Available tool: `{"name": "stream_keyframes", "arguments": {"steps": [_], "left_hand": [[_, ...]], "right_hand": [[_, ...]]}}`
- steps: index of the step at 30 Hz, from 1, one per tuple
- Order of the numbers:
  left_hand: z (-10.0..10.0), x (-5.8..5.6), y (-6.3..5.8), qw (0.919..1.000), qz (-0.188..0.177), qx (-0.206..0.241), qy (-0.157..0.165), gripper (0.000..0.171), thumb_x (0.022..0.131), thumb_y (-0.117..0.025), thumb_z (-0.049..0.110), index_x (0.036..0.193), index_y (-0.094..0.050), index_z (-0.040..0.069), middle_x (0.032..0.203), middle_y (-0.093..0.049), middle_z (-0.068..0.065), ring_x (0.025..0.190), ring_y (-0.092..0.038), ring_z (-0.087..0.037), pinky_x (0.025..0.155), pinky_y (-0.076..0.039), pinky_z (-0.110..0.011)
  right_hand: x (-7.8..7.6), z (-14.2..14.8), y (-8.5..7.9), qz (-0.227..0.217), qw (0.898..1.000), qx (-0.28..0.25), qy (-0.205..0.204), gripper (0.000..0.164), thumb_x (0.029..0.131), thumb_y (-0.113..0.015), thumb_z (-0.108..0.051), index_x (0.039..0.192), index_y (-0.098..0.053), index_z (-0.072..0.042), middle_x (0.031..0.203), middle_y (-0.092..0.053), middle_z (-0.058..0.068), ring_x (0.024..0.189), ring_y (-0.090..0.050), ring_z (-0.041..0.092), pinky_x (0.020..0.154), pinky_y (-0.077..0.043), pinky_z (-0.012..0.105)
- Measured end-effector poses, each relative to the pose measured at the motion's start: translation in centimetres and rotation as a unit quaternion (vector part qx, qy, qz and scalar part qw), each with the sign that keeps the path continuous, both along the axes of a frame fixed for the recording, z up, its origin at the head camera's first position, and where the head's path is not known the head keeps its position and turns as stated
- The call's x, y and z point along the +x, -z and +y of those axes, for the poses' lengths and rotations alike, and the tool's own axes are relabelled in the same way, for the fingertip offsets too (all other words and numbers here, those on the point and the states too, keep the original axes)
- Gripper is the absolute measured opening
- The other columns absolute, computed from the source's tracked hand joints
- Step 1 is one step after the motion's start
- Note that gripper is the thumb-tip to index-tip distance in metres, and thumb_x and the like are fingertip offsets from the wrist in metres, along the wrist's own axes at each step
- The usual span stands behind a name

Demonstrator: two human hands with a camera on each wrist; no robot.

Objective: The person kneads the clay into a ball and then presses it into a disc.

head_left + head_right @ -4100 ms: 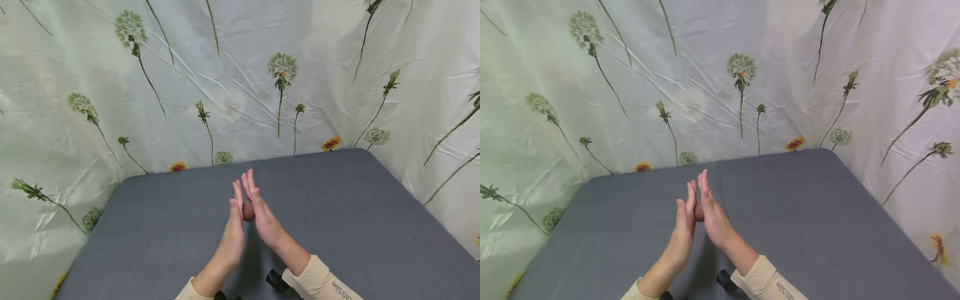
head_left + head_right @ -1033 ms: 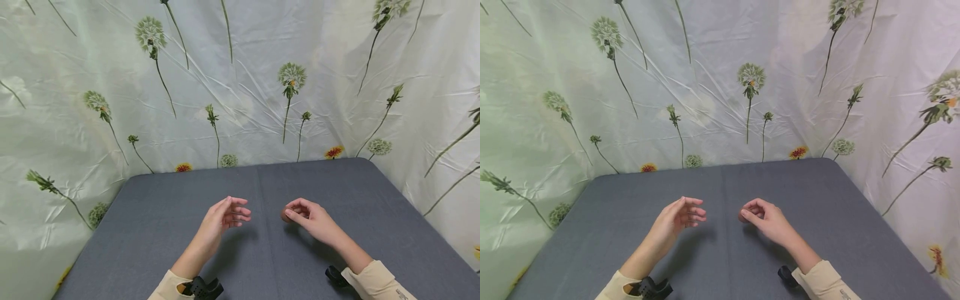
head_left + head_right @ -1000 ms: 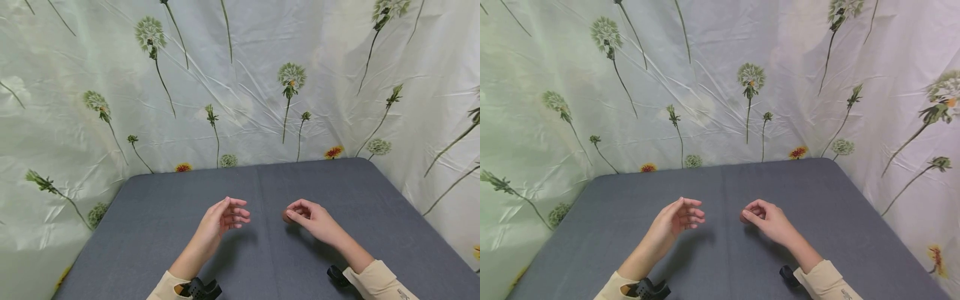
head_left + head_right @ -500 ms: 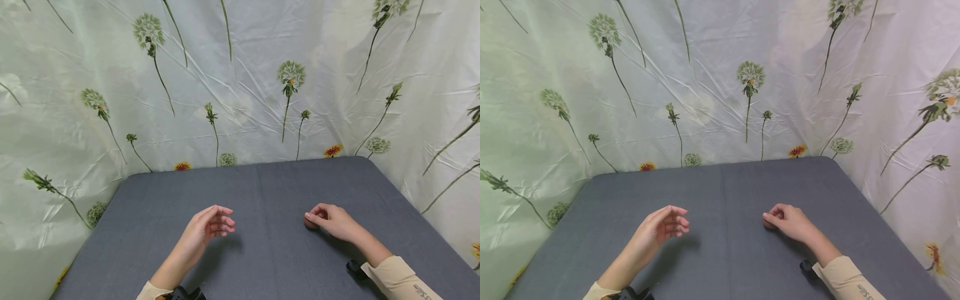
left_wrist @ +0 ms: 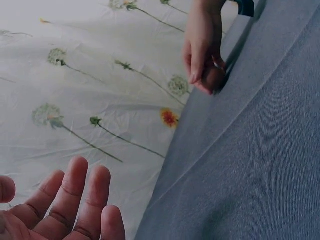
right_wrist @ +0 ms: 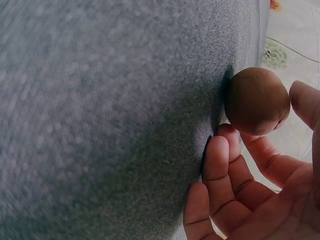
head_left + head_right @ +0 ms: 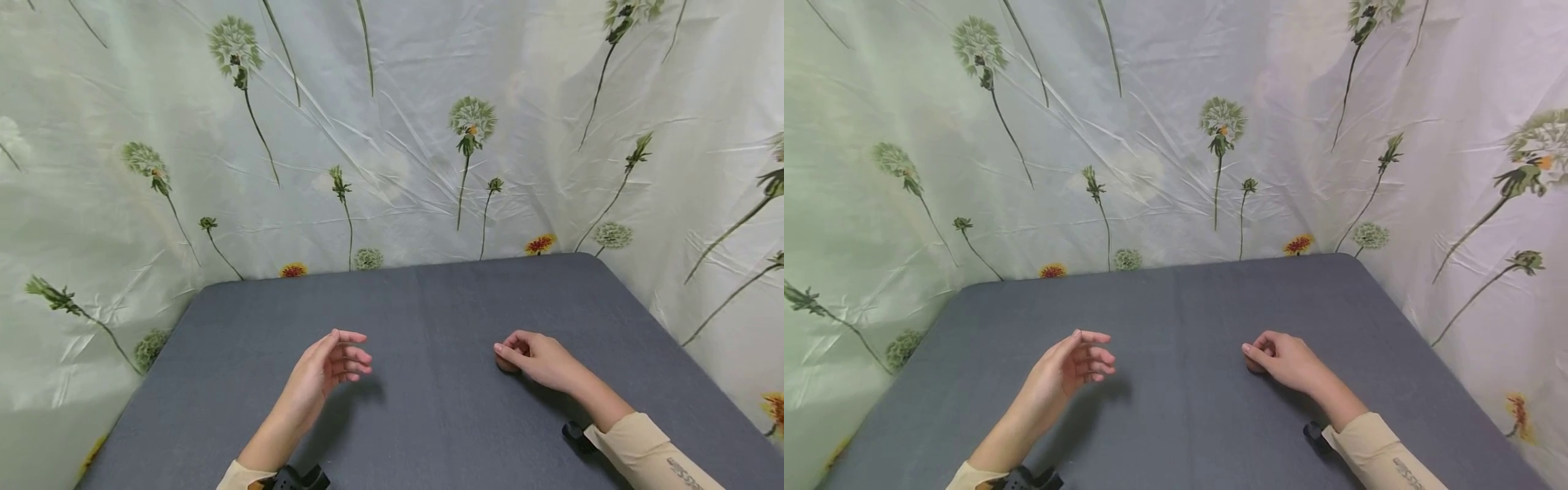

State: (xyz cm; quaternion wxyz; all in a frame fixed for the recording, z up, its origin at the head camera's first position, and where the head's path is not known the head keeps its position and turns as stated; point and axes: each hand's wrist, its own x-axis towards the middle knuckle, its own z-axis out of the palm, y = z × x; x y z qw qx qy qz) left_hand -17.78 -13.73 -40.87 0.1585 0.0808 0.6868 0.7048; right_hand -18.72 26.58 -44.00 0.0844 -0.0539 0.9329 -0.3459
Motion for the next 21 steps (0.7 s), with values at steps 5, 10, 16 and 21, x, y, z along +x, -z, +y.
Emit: {"name": "stream_keyframes", "arguments": {"steps": [5,10,16,21], "left_hand": [[0.0,-0.1,-0.2,0.9996,0.007,-0.016,-0.020,0.054,0.118,-0.037,0.048,0.134,-0.064,0.004,0.108,-0.078,-0.008,0.101,-0.076,-0.022,0.091,-0.058,-0.033],[-0.5,0.3,0.0,0.9990,-0.006,-0.023,-0.038,0.054,0.118,-0.035,0.047,0.134,-0.063,0.004,0.111,-0.077,-0.013,0.103,-0.076,-0.026,0.091,-0.058,-0.034],[-0.5,0.4,-0.4,0.9990,0.003,-0.024,-0.038,0.055,0.118,-0.034,0.048,0.134,-0.063,0.004,0.113,-0.076,-0.014,0.101,-0.076,-0.024,0.092,-0.059,-0.037],[-0.6,0.4,-0.8,0.9989,0.011,-0.027,-0.038,0.056,0.117,-0.035,0.051,0.133,-0.064,0.005,0.109,-0.076,-0.010,0.101,-0.076,-0.023,0.092,-0.059,-0.037]], "right_hand": [[-0.1,0.1,-0.3,0.002,1.000,-0.008,0.012,0.040,0.112,-0.055,-0.049,0.105,-0.071,-0.013,0.083,-0.063,-0.002,0.076,-0.055,0.014,0.070,-0.042,0.031],[0.0,-0.2,0.0,0.004,1.000,-0.009,0.010,0.045,0.116,-0.045,-0.045,0.113,-0.074,-0.010,0.100,-0.073,0.002,0.090,-0.064,0.015,0.079,-0.049,0.036],[0.9,0.3,-0.8,-0.009,0.998,-0.015,-0.056,0.040,0.110,-0.063,-0.043,0.127,-0.068,-0.007,0.107,-0.071,0.003,0.090,-0.063,0.011,0.076,-0.051,0.032],[1.9,1.2,-1.3,-0.014,0.992,-0.040,-0.121,0.038,0.100,-0.079,-0.030,0.126,-0.067,-0.005,0.103,-0.067,0.001,0.082,-0.060,0.004,0.068,-0.050,0.026]]}}
